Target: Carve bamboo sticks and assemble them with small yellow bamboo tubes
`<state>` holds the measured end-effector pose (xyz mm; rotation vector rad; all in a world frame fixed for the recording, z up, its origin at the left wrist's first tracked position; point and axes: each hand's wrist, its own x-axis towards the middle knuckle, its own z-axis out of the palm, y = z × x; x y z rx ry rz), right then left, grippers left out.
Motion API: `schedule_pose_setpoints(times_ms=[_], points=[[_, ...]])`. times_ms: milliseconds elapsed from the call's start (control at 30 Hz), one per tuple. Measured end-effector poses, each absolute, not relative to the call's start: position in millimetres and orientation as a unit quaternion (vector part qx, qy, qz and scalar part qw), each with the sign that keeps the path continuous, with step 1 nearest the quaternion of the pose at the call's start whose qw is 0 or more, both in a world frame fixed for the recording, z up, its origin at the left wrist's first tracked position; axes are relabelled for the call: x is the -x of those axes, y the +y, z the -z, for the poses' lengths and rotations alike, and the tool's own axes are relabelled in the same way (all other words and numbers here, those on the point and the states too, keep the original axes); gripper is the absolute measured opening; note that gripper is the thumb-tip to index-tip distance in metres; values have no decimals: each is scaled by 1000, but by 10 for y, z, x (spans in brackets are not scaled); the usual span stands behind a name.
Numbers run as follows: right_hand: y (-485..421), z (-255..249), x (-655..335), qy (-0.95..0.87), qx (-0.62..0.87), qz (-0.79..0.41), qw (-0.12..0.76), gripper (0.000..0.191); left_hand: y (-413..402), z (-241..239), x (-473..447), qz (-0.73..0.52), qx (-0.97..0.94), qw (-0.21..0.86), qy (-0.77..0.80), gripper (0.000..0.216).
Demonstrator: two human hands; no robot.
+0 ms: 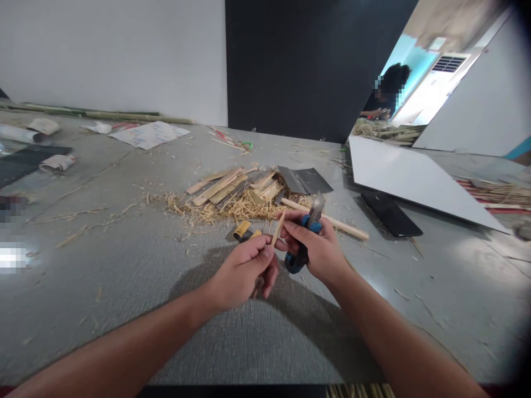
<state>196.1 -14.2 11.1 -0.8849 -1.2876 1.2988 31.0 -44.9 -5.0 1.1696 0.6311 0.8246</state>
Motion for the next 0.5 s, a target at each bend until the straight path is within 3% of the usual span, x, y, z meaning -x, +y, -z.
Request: schedule_pose_setpoints(times_ms=[200, 333, 500], points=[[-140, -148, -2006, -688, 423, -316, 498, 22, -411, -20, -311, -444, -361, 780, 252, 14], [-206, -200, -2011, -788, 447, -171, 387, 30, -381, -67, -281, -460, -339, 779, 258, 21], [-249, -229, -1988, -843, 453, -54, 286, 26, -365, -75, -259, -459, -344, 778, 258, 34]])
